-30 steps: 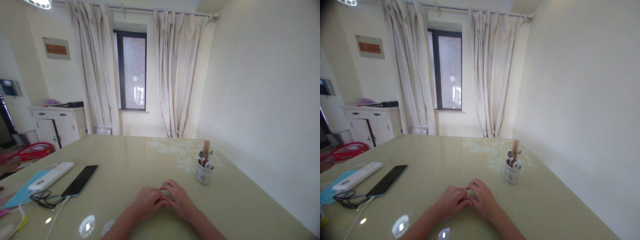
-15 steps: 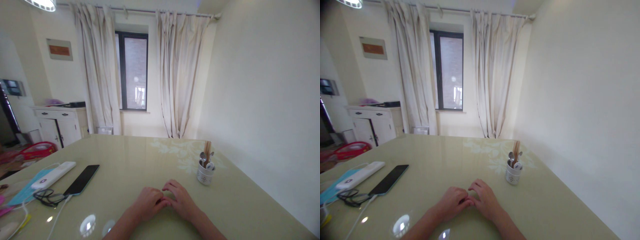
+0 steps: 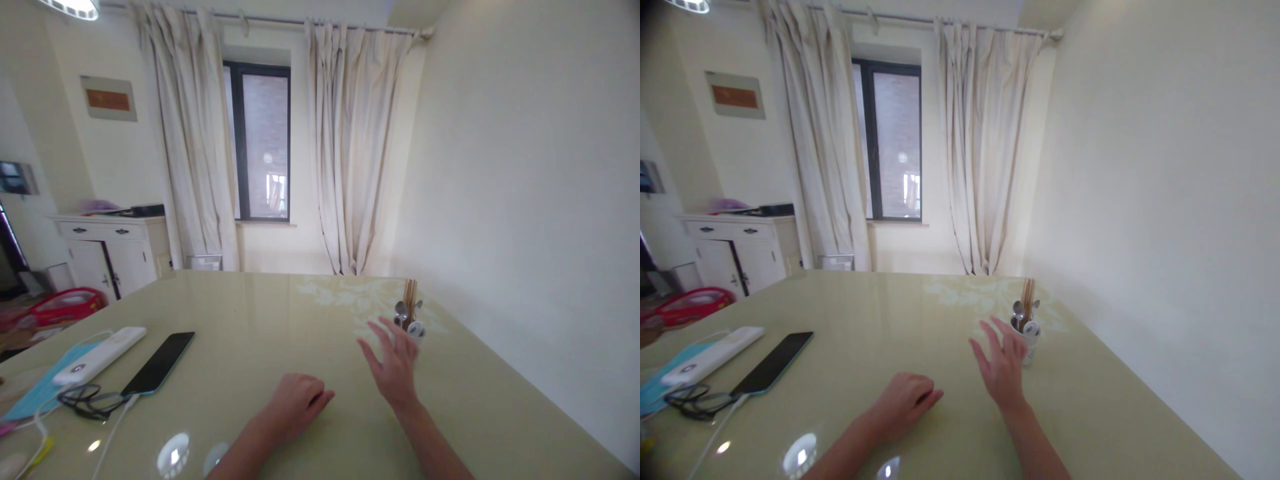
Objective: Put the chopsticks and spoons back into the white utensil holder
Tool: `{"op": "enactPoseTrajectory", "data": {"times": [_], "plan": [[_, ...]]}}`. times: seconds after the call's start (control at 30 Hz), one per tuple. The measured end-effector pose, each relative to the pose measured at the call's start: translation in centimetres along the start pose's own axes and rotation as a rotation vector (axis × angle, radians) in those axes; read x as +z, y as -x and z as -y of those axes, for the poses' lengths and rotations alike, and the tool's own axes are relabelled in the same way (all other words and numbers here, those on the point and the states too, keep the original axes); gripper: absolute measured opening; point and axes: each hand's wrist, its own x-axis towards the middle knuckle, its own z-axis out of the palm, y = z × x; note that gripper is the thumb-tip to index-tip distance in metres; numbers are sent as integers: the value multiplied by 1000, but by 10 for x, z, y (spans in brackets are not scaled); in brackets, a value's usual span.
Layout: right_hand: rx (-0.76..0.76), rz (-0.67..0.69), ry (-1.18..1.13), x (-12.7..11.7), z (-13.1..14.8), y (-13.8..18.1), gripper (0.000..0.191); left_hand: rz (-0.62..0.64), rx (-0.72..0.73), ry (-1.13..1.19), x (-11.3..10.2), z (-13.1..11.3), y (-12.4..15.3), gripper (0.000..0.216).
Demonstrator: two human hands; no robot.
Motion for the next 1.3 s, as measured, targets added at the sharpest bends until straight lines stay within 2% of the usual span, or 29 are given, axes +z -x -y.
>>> {"op": "enactPoseTrajectory", "data": {"times": [0.07,0.13,0.23,0.3,0.37,0.43,0.5,0.57,0.73,0.93,0.97,1.13,1.3], "plan": [[156,-266,117,-9,-21,-10,55,-3,8,-9,2,1,0,57],[301,-373,176,-14,-41,-15,79,-6,17,-12,3,2,-1,57],[520,-299,194,-10,-62,-14,106,-19,19,-9,3,6,-1,57],[642,-203,160,-4,-71,-9,114,-32,0,-7,2,11,-1,57],[724,-90,68,2,-78,-5,109,-45,-26,-9,0,17,-1,56],[764,9,-25,6,-81,-2,91,-47,-48,-14,-2,21,-1,54],[775,60,-66,6,-81,-1,75,-40,-68,-20,-2,24,-1,53],[769,74,-66,5,-77,-1,68,-38,-84,-16,-2,23,-2,51],[697,159,-138,9,-50,0,62,-49,-132,46,-1,14,-3,42],[535,256,-361,34,5,8,62,-93,-220,130,-8,3,-6,20],[515,277,-391,38,15,10,62,-115,-239,150,-9,4,-7,22],[410,420,-543,49,58,14,57,-217,-315,285,-5,12,-9,69],[386,513,-577,59,89,15,54,-301,-266,496,-8,24,-9,61]]}}
